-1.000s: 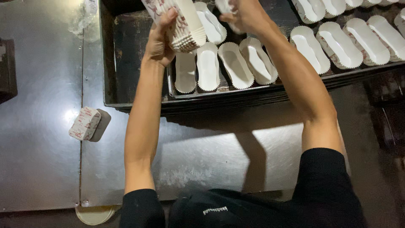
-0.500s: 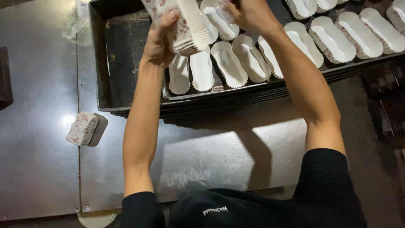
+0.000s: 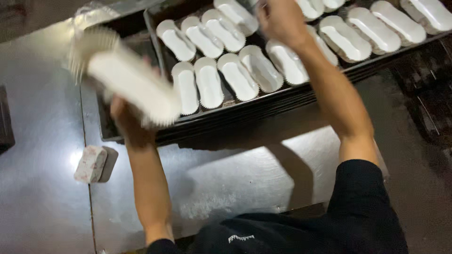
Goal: The person unbundles stacks of white paper baking containers and arranges them in rows on a metal table and inside large dark baking trays.
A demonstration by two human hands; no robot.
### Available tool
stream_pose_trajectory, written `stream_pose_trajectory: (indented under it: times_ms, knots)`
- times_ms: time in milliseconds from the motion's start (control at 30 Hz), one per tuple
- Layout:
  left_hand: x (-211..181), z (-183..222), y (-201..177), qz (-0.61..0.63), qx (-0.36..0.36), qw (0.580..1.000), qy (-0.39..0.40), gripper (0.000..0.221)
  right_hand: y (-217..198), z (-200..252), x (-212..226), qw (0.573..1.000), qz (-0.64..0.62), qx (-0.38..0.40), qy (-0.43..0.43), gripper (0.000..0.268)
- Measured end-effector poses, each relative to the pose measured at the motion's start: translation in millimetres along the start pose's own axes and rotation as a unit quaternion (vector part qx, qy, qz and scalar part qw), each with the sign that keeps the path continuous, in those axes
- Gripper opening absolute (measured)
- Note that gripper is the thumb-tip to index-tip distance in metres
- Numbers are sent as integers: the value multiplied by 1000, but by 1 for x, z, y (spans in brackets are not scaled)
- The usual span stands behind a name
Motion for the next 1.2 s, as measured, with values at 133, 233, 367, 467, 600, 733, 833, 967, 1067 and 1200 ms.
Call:
stream_pose_trajectory:
  times_ms: [133, 233, 367, 467, 600, 733, 833, 967, 1067, 1200]
  knots:
    - [34, 73, -29, 30, -74, 997, -23, 78, -57, 32, 109, 987, -160, 29, -11, 8]
    - [77, 138, -53, 51, -140, 988, -44, 82, -90, 71, 175, 955, -274, 105, -40, 12]
    - [126, 220, -88, 76, -206, 972, -79, 88, -110, 155, 185, 922, -332, 187, 73, 13]
    - [156, 282, -96, 102, -242, 961, -90, 93, -78, 248, 168, 864, -365, 245, 246, 14]
    - [175, 349, -91, 105, -329, 932, -106, 105, -30, 396, 186, 742, -253, 293, 548, 32]
    - [172, 389, -89, 111, -327, 935, -79, 105, -2, 452, 278, 695, -277, 391, 536, 35]
    - [162, 440, -87, 106, -335, 935, -55, 105, 8, 432, 345, 796, -296, 433, 302, 36]
    - [147, 489, -80, 111, -360, 926, -25, 105, 4, 405, 401, 794, -254, 518, 190, 31]
    - [134, 507, -78, 114, -370, 922, 12, 105, -35, 346, 442, 862, -325, 387, 37, 38]
    - [112, 527, -78, 111, -386, 914, 54, 105, -124, 287, 474, 757, -581, 298, 32, 27]
Point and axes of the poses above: each hand's wrist, its own z-axis away from the middle knuckle, its own y-axis out of the palm, x = y × z, the point moved 7 cm from there along -z, towards the middle knuckle, and after that the axes turned 14 degrees about -x, right-handed, at the moved point
